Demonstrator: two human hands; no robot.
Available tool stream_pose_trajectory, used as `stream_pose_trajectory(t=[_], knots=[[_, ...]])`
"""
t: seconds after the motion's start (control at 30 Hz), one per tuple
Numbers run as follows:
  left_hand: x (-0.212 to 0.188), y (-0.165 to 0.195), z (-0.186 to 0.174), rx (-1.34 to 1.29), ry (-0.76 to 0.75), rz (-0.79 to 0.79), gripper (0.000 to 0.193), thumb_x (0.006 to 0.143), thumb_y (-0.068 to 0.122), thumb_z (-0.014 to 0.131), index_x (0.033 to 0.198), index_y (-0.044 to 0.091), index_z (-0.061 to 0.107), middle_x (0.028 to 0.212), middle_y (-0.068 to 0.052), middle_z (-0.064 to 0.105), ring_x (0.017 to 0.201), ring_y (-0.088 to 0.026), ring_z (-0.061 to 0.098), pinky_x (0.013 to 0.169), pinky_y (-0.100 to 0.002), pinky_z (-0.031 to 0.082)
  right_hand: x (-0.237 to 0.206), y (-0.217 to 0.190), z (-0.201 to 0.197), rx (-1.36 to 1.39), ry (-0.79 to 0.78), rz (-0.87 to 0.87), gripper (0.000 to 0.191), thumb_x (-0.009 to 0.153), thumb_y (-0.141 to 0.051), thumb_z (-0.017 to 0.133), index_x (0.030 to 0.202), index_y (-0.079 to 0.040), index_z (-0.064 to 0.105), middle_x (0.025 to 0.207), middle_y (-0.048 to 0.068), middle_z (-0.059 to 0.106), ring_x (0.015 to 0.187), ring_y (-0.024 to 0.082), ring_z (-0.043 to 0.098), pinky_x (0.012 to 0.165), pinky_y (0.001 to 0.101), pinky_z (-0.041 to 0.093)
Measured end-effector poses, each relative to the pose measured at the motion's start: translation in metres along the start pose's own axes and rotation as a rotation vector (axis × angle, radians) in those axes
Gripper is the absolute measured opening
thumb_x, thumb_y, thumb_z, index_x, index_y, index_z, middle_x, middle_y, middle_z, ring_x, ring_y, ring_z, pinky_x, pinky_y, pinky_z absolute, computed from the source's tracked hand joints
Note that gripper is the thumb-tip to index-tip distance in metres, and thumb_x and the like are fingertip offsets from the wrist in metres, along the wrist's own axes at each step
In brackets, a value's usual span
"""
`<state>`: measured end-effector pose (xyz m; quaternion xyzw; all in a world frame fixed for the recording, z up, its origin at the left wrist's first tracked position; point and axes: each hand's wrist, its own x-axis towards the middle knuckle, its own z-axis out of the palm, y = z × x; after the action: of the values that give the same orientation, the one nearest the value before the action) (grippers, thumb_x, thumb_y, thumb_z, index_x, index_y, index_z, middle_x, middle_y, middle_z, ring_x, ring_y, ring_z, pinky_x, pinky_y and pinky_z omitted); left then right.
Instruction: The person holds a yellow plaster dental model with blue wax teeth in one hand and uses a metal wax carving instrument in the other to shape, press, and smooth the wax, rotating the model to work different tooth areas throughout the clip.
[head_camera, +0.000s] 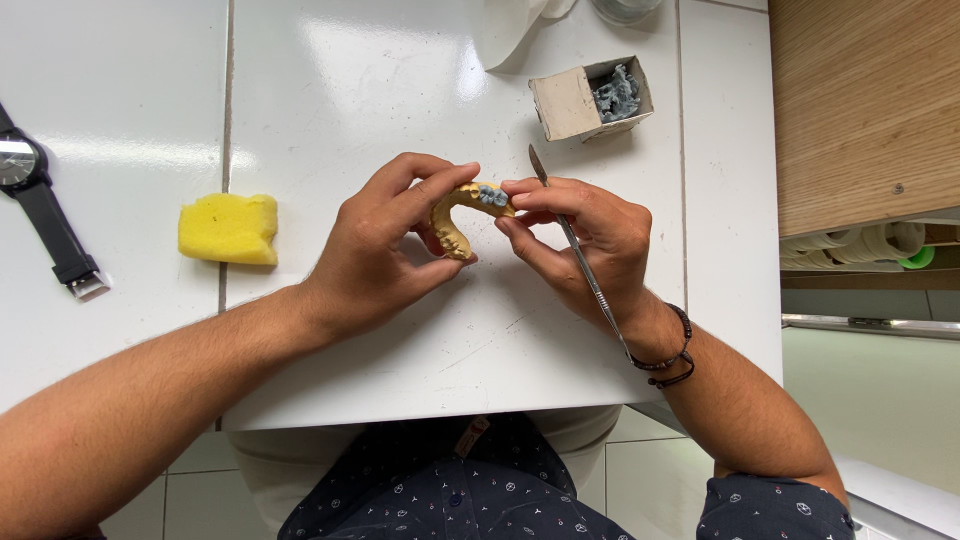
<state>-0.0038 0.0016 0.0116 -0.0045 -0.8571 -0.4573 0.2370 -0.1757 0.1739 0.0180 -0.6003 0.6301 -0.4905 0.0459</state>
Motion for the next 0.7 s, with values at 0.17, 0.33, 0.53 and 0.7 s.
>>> stream_pose_trajectory(t=[0.17, 0.33, 0.53, 0.7], knots=[[0.0, 0.0006, 0.0, -0.009, 0.001, 0.0, 0.074, 0.082, -0.002, 0.084, 0.148, 0.008, 0.051, 0.134, -0.011, 0.055, 0.102, -0.012, 0.071, 0.086, -0.023, 0.06, 0.0001, 0.0008, -0.0001, -0.001, -0.001, 0.001, 0.029, 0.094, 0.002, 0.082, 0.118, -0.002, 0.066, 0.119, 0.017, 0.074, 0.104, 0.022, 0.079, 0.086, 0.0286, 0.071], [0.0006, 0.0001, 0.0, 0.002, 0.002, 0.01, 0.075, 0.082, -0.002, 0.085, 0.149, 0.008, 0.051, 0.134, -0.011, 0.055, 0.103, -0.012, 0.071, 0.086, -0.023, 0.06, -0.0004, 0.0008, -0.0001, -0.005, -0.005, 0.001, 0.029, 0.094, 0.002, 0.082, 0.118, -0.002, 0.066, 0.119, 0.017, 0.074, 0.104, 0.023, 0.078, 0.086, 0.0287, 0.071], [-0.0003, 0.0003, 0.0001, -0.005, -0.002, -0.004, 0.074, 0.083, -0.001, 0.084, 0.149, 0.008, 0.051, 0.133, -0.011, 0.055, 0.101, -0.012, 0.071, 0.086, -0.023, 0.06, -0.0008, 0.0007, 0.0001, 0.005, -0.004, 0.01, 0.029, 0.095, 0.001, 0.082, 0.119, -0.002, 0.066, 0.12, 0.017, 0.074, 0.105, 0.023, 0.078, 0.087, 0.0292, 0.071], [0.0, -0.0005, 0.0005, 0.005, -0.005, 0.002, 0.074, 0.082, -0.001, 0.085, 0.148, 0.007, 0.051, 0.133, -0.012, 0.055, 0.102, -0.012, 0.071, 0.086, -0.023, 0.06, -0.0011, 0.0018, 0.0004, 0.016, -0.01, 0.011, 0.03, 0.094, 0.001, 0.082, 0.119, -0.002, 0.065, 0.12, 0.017, 0.074, 0.105, 0.023, 0.078, 0.087, 0.0288, 0.071]])
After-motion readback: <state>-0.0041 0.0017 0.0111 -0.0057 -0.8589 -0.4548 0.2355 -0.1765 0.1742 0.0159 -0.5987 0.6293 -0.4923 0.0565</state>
